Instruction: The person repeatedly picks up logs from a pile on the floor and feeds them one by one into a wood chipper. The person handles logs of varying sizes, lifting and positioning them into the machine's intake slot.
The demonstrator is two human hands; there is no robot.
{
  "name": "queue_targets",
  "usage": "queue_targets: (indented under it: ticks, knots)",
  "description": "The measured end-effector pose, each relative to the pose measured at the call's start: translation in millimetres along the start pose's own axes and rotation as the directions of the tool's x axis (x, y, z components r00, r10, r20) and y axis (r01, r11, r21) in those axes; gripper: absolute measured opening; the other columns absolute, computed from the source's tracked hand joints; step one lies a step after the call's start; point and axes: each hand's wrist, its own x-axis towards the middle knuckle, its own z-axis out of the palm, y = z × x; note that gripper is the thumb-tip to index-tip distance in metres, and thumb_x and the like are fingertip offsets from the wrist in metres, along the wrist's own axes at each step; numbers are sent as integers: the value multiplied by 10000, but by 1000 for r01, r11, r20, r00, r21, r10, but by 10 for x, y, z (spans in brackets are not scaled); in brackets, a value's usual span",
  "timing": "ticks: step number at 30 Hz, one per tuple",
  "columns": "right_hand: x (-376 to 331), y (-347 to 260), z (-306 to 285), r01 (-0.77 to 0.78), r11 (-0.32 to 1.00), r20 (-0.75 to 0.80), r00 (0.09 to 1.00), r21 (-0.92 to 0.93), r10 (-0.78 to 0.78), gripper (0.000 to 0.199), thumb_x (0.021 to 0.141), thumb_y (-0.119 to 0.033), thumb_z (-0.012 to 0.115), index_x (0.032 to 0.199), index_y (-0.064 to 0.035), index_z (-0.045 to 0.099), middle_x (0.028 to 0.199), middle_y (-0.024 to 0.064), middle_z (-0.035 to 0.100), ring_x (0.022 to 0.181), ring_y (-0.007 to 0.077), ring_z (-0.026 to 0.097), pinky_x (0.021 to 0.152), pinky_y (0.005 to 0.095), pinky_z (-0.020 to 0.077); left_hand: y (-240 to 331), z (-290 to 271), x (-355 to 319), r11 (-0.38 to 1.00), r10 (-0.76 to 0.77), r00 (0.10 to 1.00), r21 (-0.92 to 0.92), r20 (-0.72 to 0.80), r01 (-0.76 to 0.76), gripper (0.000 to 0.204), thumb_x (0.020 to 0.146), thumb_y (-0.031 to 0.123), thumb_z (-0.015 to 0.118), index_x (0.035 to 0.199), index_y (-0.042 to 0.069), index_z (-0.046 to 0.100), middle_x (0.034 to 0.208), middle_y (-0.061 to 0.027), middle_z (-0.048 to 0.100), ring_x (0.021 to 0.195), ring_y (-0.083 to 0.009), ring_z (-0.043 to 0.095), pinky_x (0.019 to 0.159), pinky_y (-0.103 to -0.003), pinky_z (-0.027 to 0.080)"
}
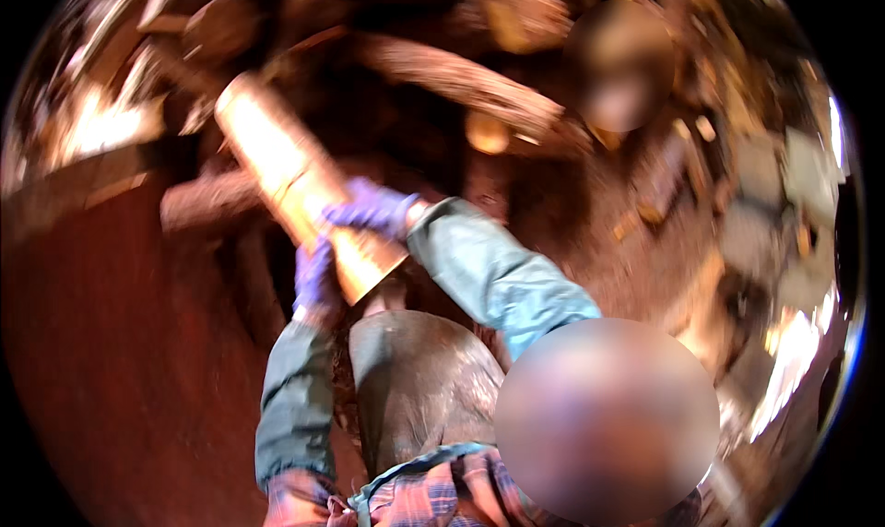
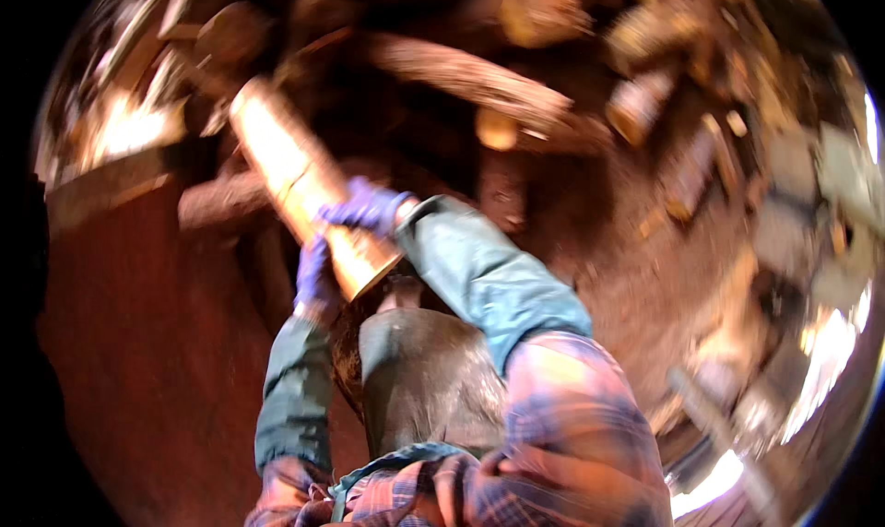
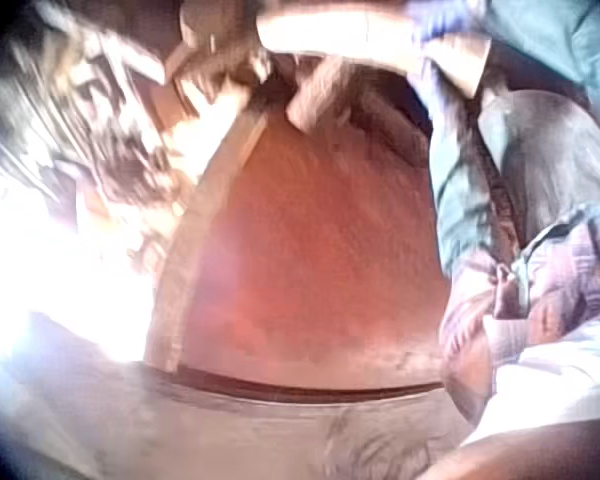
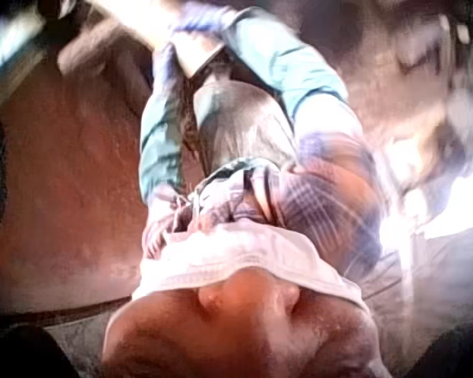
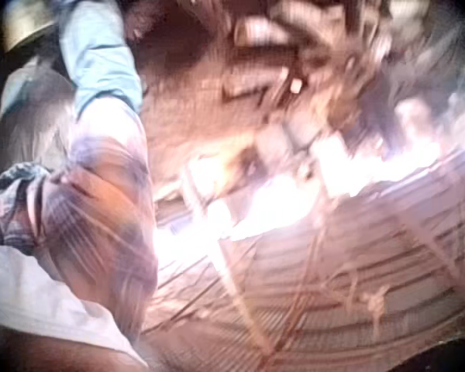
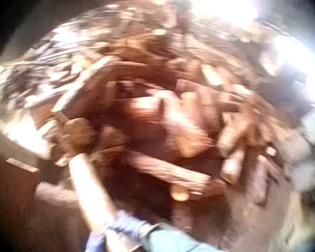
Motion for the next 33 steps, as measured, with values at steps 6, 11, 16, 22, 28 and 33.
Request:
queue_targets:
  ticks: [6,11,16,22,28,33]
  knots:
    - [-1797,493,453,27,918,-207,977,396,60,732,751,-460,832,1237,35,600,1111,142,683,996,201,642,908,351,514,-208,859,-1506,960,-36,996,273,-77,56,620,936,357,669,1389,35,394,1271,-129,570,1102,-238,613,937,-391,524]
    - [-3630,1149,289,85,755,-313,936,650,164,640,807,-468,785,1251,-30,640,1117,98,699,964,193,664,905,361,517,-988,1941,-2515,817,-305,948,535,85,215,636,933,427,667,1333,-23,464,1199,-126,608,1019,-202,619,885,-344,526]
    - [-6175,1083,-278,299,803,-570,820,515,60,700,836,-591,690,1258,-34,638,1102,94,699,977,187,661,923,357,500,-2130,3461,-3497,661,-407,890,739,205,132,685,899,412,718,1338,-41,452,1194,-128,611,1011,-206,620,896,-331,518]
    - [-8692,570,-887,736,665,-869,406,128,-283,848,823,-519,753,1411,1,433,1292,136,593,1185,215,555,1027,355,434,-3041,5581,-4601,570,-377,734,766,565,-297,619,933,228,666,1422,25,346,1180,-96,581,1000,-174,579,889,-319,496]
    - [-10457,126,-1578,815,563,-946,63,-135,-319,892,851,-412,769,1496,-14,299,1405,136,492,1309,235,451,1119,373,360,-3532,6994,-5319,674,-335,193,378,922,-634,1070,743,131,856,1538,111,140,1355,-146,446,1108,-237,553,946,-378,502]
    - [-11164,184,-3287,980,105,-879,-103,-171,-466,878,866,-386,759,1505,-18,283,1192,49,612,1073,185,598,907,287,514,-4286,8174,-5563,649,-701,64,598,710,471,1167,714,150,885,1557,146,78,1522,-109,321,1322,-276,430,1094,-458,395]
